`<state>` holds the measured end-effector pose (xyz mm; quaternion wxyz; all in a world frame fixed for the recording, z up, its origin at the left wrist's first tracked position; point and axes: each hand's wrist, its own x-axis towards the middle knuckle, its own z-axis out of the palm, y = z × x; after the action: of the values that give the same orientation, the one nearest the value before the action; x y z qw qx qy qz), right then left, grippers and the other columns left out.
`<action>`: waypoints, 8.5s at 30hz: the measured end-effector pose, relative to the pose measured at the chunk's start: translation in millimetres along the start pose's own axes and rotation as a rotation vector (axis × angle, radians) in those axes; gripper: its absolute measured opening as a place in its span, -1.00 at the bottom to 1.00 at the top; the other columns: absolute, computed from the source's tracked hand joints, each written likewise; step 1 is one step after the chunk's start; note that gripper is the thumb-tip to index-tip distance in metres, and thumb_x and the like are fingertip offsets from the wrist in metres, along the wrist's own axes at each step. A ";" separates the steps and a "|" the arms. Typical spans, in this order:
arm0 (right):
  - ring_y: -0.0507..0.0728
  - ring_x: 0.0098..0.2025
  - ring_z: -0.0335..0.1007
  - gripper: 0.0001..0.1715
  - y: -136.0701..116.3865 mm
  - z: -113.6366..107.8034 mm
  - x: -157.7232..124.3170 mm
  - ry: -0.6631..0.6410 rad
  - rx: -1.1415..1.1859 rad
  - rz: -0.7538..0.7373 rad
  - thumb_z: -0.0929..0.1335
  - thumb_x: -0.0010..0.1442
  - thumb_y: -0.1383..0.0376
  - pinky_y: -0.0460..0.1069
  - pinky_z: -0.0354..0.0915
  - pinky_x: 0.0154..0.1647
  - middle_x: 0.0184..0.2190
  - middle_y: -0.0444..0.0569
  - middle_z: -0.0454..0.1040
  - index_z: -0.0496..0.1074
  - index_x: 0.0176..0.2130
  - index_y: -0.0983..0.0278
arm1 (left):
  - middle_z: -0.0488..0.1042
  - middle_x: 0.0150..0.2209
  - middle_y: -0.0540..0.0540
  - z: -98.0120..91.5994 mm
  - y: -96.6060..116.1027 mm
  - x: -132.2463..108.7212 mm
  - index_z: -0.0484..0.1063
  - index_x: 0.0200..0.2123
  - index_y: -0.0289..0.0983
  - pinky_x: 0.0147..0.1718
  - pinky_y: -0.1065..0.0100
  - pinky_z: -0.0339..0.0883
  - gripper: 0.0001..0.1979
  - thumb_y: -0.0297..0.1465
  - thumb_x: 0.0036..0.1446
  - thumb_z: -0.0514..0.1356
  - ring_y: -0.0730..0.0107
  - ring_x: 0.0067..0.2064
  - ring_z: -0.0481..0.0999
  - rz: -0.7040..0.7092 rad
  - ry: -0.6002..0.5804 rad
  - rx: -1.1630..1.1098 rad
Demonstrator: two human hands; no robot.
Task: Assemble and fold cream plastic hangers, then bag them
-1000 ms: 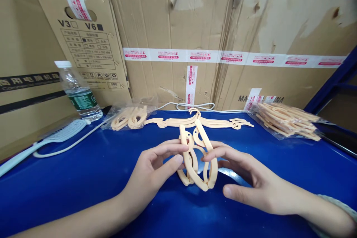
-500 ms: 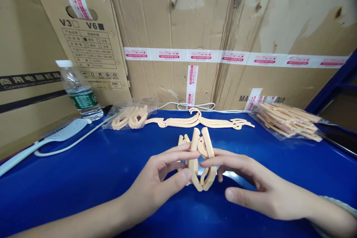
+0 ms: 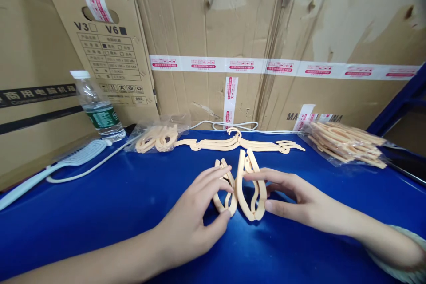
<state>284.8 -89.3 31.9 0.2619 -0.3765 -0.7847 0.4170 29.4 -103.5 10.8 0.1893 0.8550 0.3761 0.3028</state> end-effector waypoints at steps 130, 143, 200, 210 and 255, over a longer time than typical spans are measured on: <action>0.17 -0.31 0.47 -0.69 28.2 -68.4 5.6 0.262 -0.567 -0.129 0.32 0.23 0.07 0.01 0.35 -0.37 -0.29 0.02 0.55 0.50 -0.26 0.24 | 0.41 -0.11 -0.09 -8.7 -17.4 19.8 0.12 0.24 -0.12 -0.27 0.40 0.38 -0.38 -0.33 0.12 0.23 0.34 -0.15 0.43 -0.617 0.509 -0.855; 0.10 -0.38 0.45 -0.75 28.7 -63.2 7.0 0.332 -0.711 -0.257 0.29 0.28 0.17 -0.04 0.33 -0.45 -0.30 -0.01 0.56 0.51 -0.18 0.22 | 0.50 -0.27 -0.04 -9.2 -24.5 16.7 0.45 0.07 -0.23 -0.35 0.38 0.19 -0.56 -0.22 0.13 0.17 0.47 -0.44 0.24 -0.518 0.371 -0.612; 0.12 -0.31 0.48 -0.57 15.1 -9.7 15.0 0.474 0.383 0.019 0.51 0.00 0.06 0.04 0.43 -0.23 -0.36 -0.05 0.54 0.30 -0.28 0.20 | 0.56 -0.27 -0.13 -4.4 -1.9 15.2 0.50 -0.25 -0.31 -0.28 0.35 0.48 -0.67 -0.26 -0.06 0.39 0.26 -0.21 0.54 -0.475 0.351 -0.923; 0.22 -0.01 0.46 -0.63 -2.7 -0.7 1.9 -0.038 0.262 -0.005 0.39 0.20 0.11 0.13 0.38 0.03 0.01 0.05 0.48 0.49 -0.02 0.17 | 0.59 -0.28 -0.13 -3.1 0.7 14.3 0.49 -0.21 -0.30 -0.27 0.32 0.46 -0.71 -0.29 0.01 0.34 0.27 -0.26 0.57 -0.395 0.332 -0.833; 0.27 0.12 0.37 -0.43 -10.4 -8.4 -0.9 -0.004 0.286 -0.043 0.42 0.16 0.12 0.15 0.36 0.07 0.23 0.07 0.29 0.40 0.15 0.13 | 0.27 0.15 -0.08 1.3 -0.4 6.1 0.44 -0.02 -0.11 0.25 0.11 0.18 -0.62 -0.55 0.10 0.22 0.20 0.30 0.18 -0.075 0.095 -0.741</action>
<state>287.5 -90.1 44.9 0.3205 -0.3176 -0.7257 0.5194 33.4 -98.7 11.9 0.4790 0.6992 0.2804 0.4506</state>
